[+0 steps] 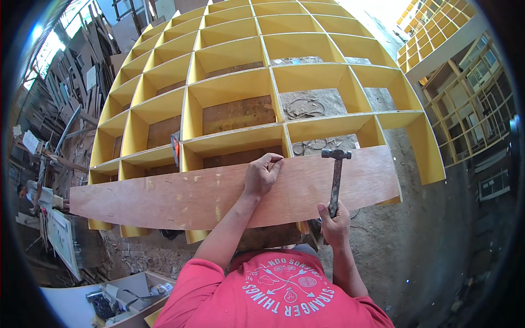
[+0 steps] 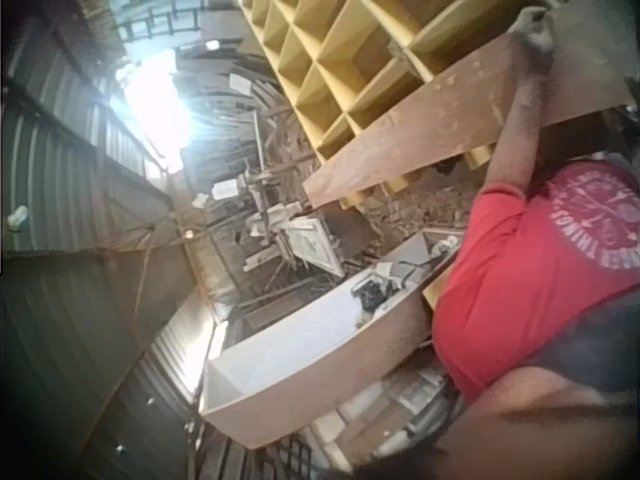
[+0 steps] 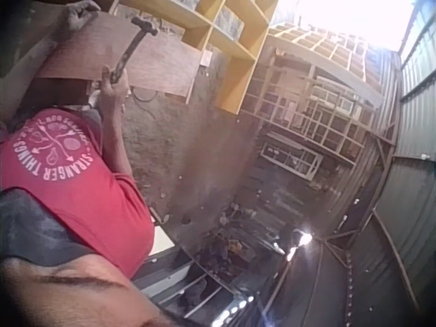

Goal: The person marks a wooden board using a square ruler, aligns it against the wooden shelving unit, and hammers nails into the board to attach it.

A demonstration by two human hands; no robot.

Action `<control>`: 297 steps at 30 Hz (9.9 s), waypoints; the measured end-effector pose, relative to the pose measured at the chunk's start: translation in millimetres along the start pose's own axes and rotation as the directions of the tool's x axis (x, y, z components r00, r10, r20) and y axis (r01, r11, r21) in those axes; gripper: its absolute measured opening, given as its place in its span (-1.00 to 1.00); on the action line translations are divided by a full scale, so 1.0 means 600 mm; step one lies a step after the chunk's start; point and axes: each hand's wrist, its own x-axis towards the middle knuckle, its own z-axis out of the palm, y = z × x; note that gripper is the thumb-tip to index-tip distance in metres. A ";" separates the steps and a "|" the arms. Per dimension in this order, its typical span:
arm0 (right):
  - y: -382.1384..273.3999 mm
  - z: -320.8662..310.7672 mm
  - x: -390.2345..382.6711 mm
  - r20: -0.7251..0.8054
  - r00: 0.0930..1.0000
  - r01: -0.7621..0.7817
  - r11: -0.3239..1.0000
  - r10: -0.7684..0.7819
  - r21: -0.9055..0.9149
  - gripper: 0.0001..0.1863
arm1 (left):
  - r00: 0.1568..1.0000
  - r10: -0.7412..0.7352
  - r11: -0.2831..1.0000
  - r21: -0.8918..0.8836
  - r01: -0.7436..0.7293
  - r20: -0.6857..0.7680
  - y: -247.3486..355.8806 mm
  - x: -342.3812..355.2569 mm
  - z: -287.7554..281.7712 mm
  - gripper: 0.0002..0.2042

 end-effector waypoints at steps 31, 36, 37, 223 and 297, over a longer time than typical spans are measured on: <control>-0.125 -0.013 0.059 0.384 0.890 0.450 0.610 -0.246 -0.652 -0.66 | 0.993 0.095 0.995 -0.027 -0.093 0.068 0.007 -0.002 -0.012 -0.88; -0.155 -0.020 0.051 0.352 0.880 0.474 0.627 -0.318 -0.618 -0.61 | 0.984 0.174 0.985 -0.009 -0.173 0.050 0.004 0.001 -0.013 -0.88; -0.151 -0.018 0.049 0.354 0.881 0.472 0.628 -0.313 -0.619 -0.61 | 0.985 0.159 0.987 -0.005 -0.159 0.066 0.007 0.002 -0.014 -0.89; 0.066 0.113 0.023 -0.378 0.919 0.115 0.993 -0.115 -0.023 -0.44 | 0.842 -0.494 0.636 0.570 0.520 -0.217 -0.473 -0.504 -0.592 -0.47; 0.136 -0.043 0.024 -0.845 0.502 0.003 0.977 -0.186 -0.213 -0.58 | 0.875 -0.469 0.617 -0.754 0.225 -0.123 -0.272 -0.540 -0.659 -0.87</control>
